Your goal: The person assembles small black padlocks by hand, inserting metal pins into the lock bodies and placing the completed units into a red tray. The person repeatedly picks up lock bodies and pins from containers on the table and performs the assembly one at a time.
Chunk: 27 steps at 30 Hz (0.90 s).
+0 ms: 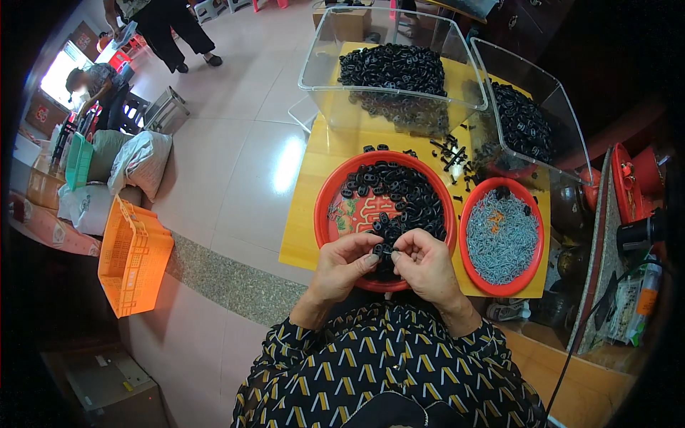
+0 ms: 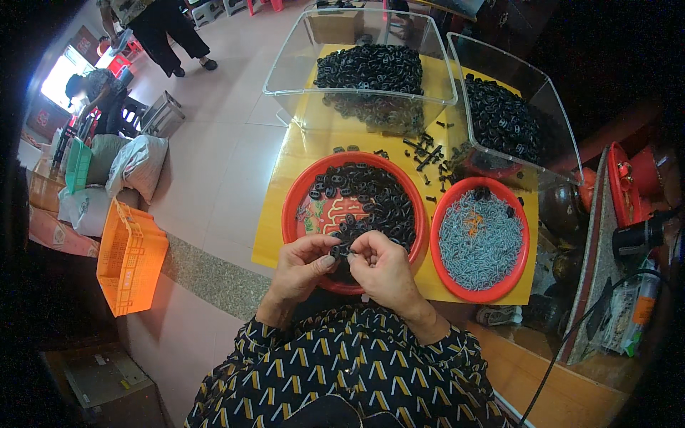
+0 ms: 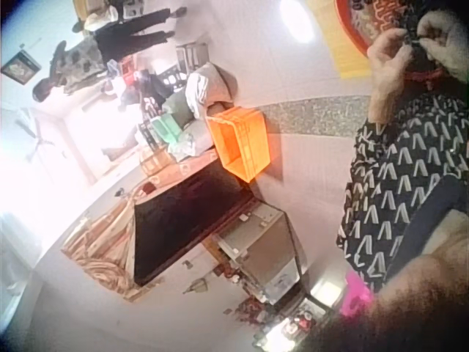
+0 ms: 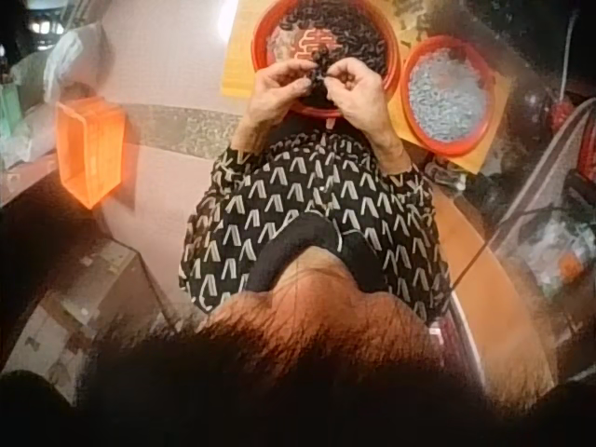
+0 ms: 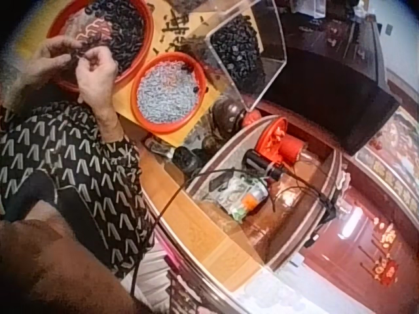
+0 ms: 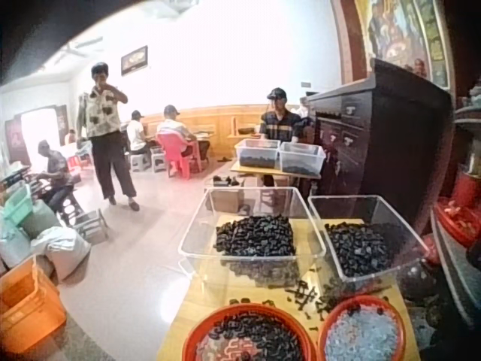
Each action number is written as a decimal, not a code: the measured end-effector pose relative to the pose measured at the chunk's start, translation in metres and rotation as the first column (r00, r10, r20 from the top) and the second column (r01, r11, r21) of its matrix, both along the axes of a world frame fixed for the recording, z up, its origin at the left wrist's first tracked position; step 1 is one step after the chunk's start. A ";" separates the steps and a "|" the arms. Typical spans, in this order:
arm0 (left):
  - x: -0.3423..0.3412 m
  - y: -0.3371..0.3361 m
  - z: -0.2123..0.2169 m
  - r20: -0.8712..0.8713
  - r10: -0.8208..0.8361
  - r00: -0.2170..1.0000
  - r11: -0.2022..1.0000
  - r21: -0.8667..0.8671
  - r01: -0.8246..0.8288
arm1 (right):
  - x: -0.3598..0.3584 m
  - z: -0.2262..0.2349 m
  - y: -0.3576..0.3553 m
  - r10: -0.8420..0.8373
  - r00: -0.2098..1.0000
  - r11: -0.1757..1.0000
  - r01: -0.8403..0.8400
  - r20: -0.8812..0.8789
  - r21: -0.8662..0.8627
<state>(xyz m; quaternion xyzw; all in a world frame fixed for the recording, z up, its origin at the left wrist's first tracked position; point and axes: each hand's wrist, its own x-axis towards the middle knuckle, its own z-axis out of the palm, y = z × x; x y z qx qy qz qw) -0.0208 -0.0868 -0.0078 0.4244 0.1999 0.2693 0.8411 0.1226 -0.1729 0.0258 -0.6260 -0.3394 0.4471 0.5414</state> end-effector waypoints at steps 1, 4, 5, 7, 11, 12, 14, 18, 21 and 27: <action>0.000 0.000 0.001 -0.023 -0.005 1.000 1.000 0.009 0.006 | 0.000 0.003 0.000 -0.001 1.000 1.000 0.001 -0.003 -0.008; -0.001 0.001 0.004 -0.067 -0.016 0.998 0.999 0.037 0.018 | 0.000 0.005 0.000 0.004 1.000 1.000 -0.005 -0.004 -0.024; -0.001 0.000 0.005 -0.064 -0.018 0.998 0.999 0.047 0.021 | 0.000 0.005 0.000 0.008 1.000 1.000 -0.008 -0.003 -0.028; 0.000 0.000 0.005 -0.059 -0.023 0.998 0.998 0.061 0.027 | 0.000 0.002 0.000 0.013 1.000 1.000 -0.013 0.019 -0.018; 0.001 -0.001 0.006 -0.057 -0.034 0.998 0.995 0.093 0.039 | 0.000 0.003 0.001 0.016 0.999 1.000 -0.016 -0.033 -0.009; 0.001 -0.002 0.006 -0.057 -0.035 0.998 0.994 0.106 0.041 | 0.000 0.003 0.001 0.033 0.998 0.999 -0.034 -0.052 -0.016; 0.001 -0.003 0.006 -0.040 -0.039 0.998 0.994 0.099 0.042 | 0.001 0.005 0.001 0.068 0.994 0.997 -0.071 -0.090 -0.031; 0.002 -0.003 0.008 -0.034 -0.036 0.999 0.996 0.084 0.039 | 0.007 0.007 0.001 0.093 0.957 0.995 -0.101 -0.274 -0.015; 0.001 -0.004 0.005 -0.033 -0.061 0.998 0.994 0.083 0.064 | 0.012 -0.001 0.001 0.127 0.889 0.992 -0.110 -0.439 0.065; 0.004 -0.009 0.004 0.048 -0.033 0.998 0.998 0.050 0.031 | 0.013 -0.012 -0.003 0.175 0.833 0.983 -0.121 -0.525 0.136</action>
